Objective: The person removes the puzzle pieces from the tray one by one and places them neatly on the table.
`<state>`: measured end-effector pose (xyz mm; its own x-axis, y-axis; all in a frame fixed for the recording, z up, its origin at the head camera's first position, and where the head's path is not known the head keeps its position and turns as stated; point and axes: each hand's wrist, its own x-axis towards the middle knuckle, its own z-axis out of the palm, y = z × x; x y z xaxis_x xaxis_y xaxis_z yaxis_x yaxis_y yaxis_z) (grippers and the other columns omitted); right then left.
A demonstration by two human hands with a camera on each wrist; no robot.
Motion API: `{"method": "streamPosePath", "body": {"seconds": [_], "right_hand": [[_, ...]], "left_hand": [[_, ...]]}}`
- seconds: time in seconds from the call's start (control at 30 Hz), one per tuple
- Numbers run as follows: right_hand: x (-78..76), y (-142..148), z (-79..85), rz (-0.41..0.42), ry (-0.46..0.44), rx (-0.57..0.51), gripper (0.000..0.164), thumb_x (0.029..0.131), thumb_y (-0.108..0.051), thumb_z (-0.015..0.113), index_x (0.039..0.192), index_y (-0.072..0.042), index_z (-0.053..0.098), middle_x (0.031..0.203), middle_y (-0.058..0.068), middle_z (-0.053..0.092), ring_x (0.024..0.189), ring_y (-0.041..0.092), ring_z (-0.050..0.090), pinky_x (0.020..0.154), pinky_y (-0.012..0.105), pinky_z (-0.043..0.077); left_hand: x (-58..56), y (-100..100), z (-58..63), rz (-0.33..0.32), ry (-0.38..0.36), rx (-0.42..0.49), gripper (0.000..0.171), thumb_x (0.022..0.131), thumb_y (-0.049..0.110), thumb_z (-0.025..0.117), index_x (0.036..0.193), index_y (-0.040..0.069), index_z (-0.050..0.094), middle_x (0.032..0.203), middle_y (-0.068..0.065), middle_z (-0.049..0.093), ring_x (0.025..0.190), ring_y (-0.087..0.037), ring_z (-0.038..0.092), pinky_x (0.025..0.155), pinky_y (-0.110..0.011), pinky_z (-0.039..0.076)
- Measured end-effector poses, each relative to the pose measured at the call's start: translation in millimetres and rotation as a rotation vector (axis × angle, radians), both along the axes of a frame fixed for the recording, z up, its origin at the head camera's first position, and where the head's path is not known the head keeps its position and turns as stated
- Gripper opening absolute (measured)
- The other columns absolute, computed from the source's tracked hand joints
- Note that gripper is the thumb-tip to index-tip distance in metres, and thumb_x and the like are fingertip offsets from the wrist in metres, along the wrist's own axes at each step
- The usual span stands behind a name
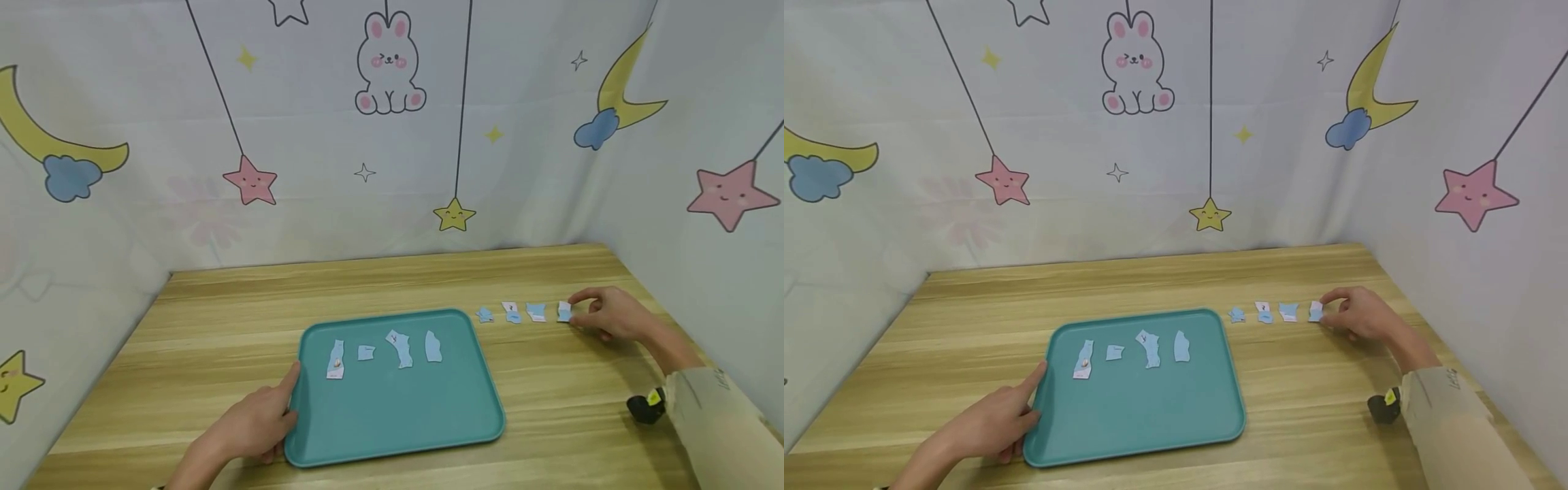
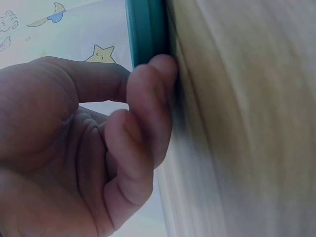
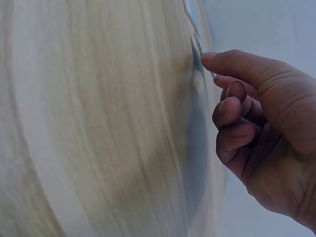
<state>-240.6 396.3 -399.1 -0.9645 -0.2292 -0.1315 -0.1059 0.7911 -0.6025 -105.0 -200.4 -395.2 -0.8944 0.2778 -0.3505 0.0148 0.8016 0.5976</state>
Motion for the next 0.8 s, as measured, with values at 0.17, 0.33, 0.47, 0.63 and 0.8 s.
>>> {"method": "streamPosePath", "body": {"seconds": [0.17, 0.33, 0.47, 0.63, 0.8], "right_hand": [[-2.1, 0.9, 0.5, 0.006, 0.003, 0.002, 0.053, 0.096, -0.022, 0.076, 0.137, 0.007, 0.061, 0.057, -0.001, 0.05, 0.045, 0.014, 0.051, 0.048, 0.028, 0.043], [-4.3, 1.9, -1.2, 0.013, 0.003, 0.008, 0.052, 0.095, -0.022, 0.077, 0.136, 0.007, 0.062, 0.057, -0.002, 0.049, 0.045, 0.014, 0.051, 0.048, 0.029, 0.044], [-4.5, 1.6, -1.8, 0.015, -0.003, 0.011, 0.051, 0.095, -0.022, 0.076, 0.136, 0.007, 0.062, 0.058, -0.001, 0.05, 0.045, 0.014, 0.051, 0.048, 0.028, 0.044], [-5.1, 0.2, -0.5, 0.026, 0.006, 0.012, 0.053, 0.095, -0.021, 0.077, 0.137, 0.007, 0.061, 0.058, -0.001, 0.051, 0.045, 0.013, 0.052, 0.049, 0.027, 0.043], [-4.8, -2.0, 2.8, 0.03, 0.024, 0.024, 0.059, 0.096, -0.023, 0.076, 0.141, 0.009, 0.057, 0.059, 0.0, 0.053, 0.046, 0.014, 0.053, 0.051, 0.028, 0.044]], "left_hand": [[-0.3, 0.6, 0.3, 0.005, -0.001, -0.009, 0.079, 0.103, 0.003, 0.054, 0.164, -0.012, 0.007, 0.06, -0.006, 0.061, 0.042, -0.019, 0.059, 0.046, -0.033, 0.051], [-0.4, 1.6, 0.2, 0.016, -0.006, -0.014, 0.078, 0.103, 0.003, 0.054, 0.165, -0.011, 0.008, 0.06, -0.006, 0.061, 0.042, -0.019, 0.058, 0.046, -0.032, 0.051], [-0.6, 1.7, 0.2, 0.011, -0.002, -0.018, 0.079, 0.102, 0.003, 0.054, 0.165, -0.012, 0.008, 0.059, -0.006, 0.061, 0.042, -0.019, 0.058, 0.047, -0.032, 0.05], [-2.8, -1.4, -2.3, -0.024, -0.011, -0.011, 0.079, 0.103, 0.004, 0.052, 0.164, -0.014, 0.005, 0.059, -0.004, 0.062, 0.04, -0.016, 0.058, 0.047, -0.032, 0.051], [-2.7, -1.2, -2.3, -0.019, -0.013, -0.008, 0.079, 0.103, 0.004, 0.052, 0.164, -0.013, 0.005, 0.059, -0.005, 0.062, 0.041, -0.017, 0.059, 0.048, -0.032, 0.052]]}}
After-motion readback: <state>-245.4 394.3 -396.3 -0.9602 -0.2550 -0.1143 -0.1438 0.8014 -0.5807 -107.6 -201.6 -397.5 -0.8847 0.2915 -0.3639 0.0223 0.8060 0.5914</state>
